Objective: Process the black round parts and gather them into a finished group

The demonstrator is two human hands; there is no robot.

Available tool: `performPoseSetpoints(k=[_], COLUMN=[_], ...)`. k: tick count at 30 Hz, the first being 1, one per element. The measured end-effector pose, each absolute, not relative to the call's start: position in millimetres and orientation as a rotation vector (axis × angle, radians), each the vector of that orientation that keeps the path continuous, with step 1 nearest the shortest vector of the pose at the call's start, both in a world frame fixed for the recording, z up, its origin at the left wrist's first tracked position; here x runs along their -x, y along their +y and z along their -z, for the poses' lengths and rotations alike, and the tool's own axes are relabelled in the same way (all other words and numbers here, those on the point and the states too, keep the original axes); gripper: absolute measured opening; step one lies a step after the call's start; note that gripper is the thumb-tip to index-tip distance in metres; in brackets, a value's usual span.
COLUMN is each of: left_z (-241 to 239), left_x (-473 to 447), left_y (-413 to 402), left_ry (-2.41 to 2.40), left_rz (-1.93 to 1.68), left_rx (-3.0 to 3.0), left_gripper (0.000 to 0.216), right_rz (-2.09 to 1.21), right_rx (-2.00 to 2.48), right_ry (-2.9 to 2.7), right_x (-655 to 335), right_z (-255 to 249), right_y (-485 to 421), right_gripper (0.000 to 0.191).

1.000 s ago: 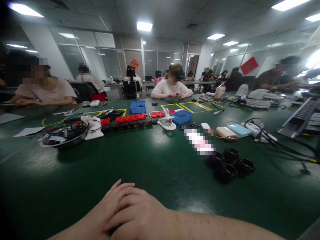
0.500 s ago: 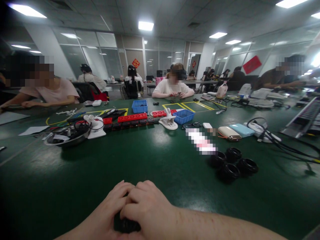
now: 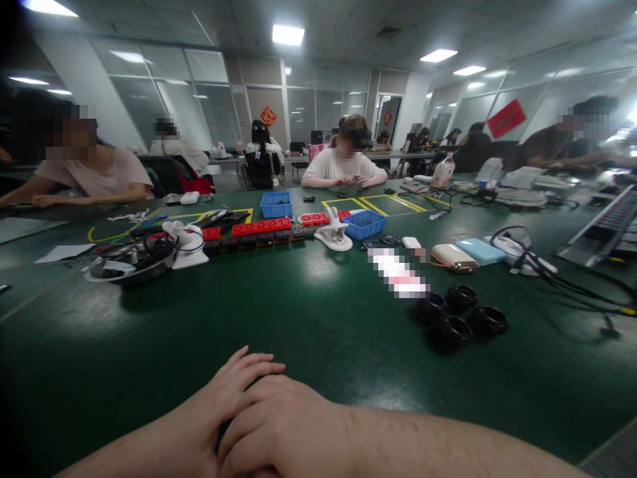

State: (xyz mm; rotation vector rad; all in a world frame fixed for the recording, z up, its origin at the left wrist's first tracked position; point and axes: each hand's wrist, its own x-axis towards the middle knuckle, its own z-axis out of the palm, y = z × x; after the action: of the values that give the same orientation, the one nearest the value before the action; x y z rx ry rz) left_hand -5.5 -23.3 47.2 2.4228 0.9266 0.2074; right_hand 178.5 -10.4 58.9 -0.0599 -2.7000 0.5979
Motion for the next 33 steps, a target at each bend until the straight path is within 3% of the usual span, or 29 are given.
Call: performPoseSetpoints(k=[4, 10, 14, 18, 25, 33], left_z=[-37.3, -42.2, -43.2, -40.1, -55.1, -37.7], left_x=[5.5, -3.2, -4.6, -0.6, 8.1, 7.1], left_y=[-23.2, -25.8, -22.4, -16.3, -12.2, -21.7], left_ry=[0.996, 1.26, 1.26, 1.216, 0.935, 1.06], left_rz=[-0.264, -0.417, -0.412, -0.332, -0.1, -0.241], left_rx=[-2.425, -2.344, -2.305, -2.351, -2.397, -2.475], left_gripper=[0.082, 0.035, 0.039, 0.034, 0.051, 0.091], right_rz=[-0.543, -0.491, -0.571, -0.675, -0.833, -0.694], right_rx=[0.191, 0.353, 0.509, 0.477, 0.154, 0.23], right_ry=[-2.679, -2.599, -2.463, -2.427, -2.473, -2.313], right_x=[-176.4, -176.5, -179.0, -181.2, -178.4, -179.6], right_z=[-58.3, -53.3, -53.7, -58.0, -54.0, -64.2], right_y=[-12.2, -15.2, -17.8, -17.2, -14.8, -16.1], right_gripper=[0.015, 0.018, 0.025, 0.013, 0.02, 0.023])
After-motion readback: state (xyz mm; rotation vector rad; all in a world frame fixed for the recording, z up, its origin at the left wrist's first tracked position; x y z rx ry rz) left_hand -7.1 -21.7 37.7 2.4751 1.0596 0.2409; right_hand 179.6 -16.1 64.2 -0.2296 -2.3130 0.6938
